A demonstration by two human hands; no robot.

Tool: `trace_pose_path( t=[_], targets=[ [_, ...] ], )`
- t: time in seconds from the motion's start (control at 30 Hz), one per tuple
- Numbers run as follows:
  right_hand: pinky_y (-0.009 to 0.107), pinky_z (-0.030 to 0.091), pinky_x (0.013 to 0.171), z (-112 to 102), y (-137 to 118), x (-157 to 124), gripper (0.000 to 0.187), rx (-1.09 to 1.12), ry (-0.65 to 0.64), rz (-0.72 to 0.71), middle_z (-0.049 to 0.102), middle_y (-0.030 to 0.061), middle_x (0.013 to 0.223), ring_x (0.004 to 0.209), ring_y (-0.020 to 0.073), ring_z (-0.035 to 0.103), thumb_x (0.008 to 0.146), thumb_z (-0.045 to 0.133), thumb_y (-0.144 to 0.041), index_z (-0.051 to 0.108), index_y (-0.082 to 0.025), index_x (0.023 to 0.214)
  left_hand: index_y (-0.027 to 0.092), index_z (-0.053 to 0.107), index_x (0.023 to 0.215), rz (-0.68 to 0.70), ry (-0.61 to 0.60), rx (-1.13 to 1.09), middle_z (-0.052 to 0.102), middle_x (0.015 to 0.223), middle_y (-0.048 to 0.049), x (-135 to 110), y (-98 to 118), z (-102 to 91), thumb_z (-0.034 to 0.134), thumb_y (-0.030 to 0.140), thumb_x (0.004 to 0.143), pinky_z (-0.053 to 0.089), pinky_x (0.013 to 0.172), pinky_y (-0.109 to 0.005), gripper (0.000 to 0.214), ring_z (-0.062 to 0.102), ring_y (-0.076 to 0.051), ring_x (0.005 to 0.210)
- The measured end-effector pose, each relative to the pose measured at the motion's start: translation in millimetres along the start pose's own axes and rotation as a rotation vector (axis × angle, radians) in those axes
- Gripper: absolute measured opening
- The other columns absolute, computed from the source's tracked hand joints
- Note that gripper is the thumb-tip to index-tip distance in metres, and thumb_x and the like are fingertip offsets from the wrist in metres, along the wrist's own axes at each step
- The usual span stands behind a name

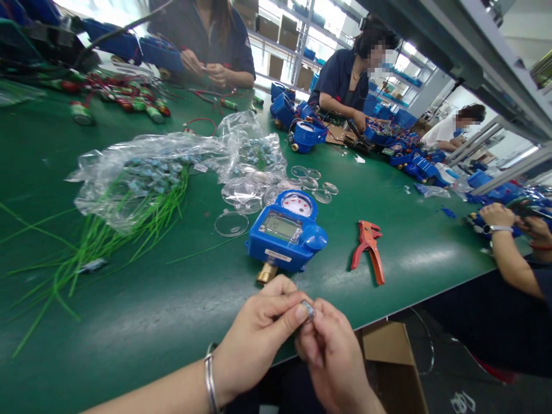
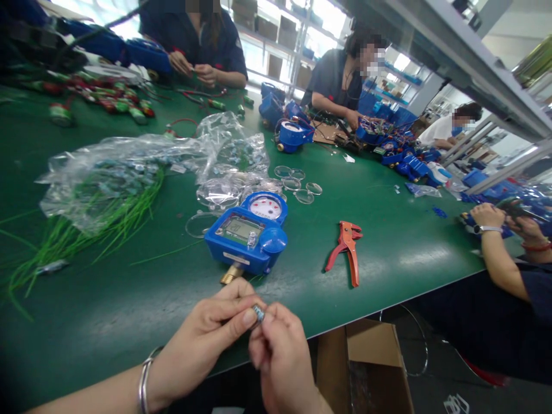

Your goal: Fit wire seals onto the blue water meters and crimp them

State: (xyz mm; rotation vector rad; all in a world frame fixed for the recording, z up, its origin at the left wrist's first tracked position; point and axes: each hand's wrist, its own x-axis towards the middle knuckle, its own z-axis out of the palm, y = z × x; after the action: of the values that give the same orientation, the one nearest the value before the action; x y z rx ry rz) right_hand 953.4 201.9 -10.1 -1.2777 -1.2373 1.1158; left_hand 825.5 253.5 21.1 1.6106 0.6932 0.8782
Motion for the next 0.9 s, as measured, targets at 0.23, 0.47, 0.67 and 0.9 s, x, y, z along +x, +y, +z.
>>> trace_pose_path(
  t=[0.23,0.47,0.67,0.9],
  targets=[
    [0.033,0.039,0.07,-0.1,14.5,-7.7,0.022,-0.312,0.275,-0.294,0.058,0.0077,0.086,0.076,0.0179,0.052,0.088,0.044,-0.039,0.055,-0.019,0.093,0.019,0.063,0.069,-0.063,0.079,0.047,0.049,0.084,-0.0024,-3.4,1.0,4.5,0.048,0.031,0.091,0.032,0.089,-0.025,0.029,0.039,-0.019,0.102],
    [0.024,0.027,0.04,-9.6,1.0,1.3,0.031,-0.012,-0.108,0.022,0.023,-0.0085,0.045,0.037,0.0104,0.023,0.095,0.022,-0.035,0.035,-0.022,0.07,0.023,0.068,0.073,0.023,0.124,0.267,0.045,0.095,-0.0023,-11.5,2.1,6.4,0.048,0.033,0.09,0.035,0.088,-0.024,0.027,0.041,-0.018,0.099],
    [0.029,0.032,0.059,-26.9,0.2,0.4,0.015,-0.682,-0.037,-0.61,0.048,0.0035,0.069,0.065,0.0155,0.043,0.091,0.034,-0.015,0.046,-0.016,0.083,0.018,0.062,0.084,-0.217,0.169,0.378,0.054,0.078,-0.0001,-25.2,3.8,3.0,0.045,0.046,0.089,0.037,0.057,-0.023,0.033,0.048,-0.012,0.061],
    [0.03,0.032,0.058,-31.8,3.4,3.0,0.018,-0.698,-0.126,-0.567,0.048,0.003,0.066,0.061,0.0156,0.041,0.09,0.033,-0.016,0.046,-0.017,0.078,0.018,0.05,0.065,-0.285,0.023,0.479,0.053,0.063,0.0018,-13.1,1.3,18.9,0.029,0.041,0.095,0.032,0.058,-0.025,0.043,0.047,-0.014,0.059]
  ],
)
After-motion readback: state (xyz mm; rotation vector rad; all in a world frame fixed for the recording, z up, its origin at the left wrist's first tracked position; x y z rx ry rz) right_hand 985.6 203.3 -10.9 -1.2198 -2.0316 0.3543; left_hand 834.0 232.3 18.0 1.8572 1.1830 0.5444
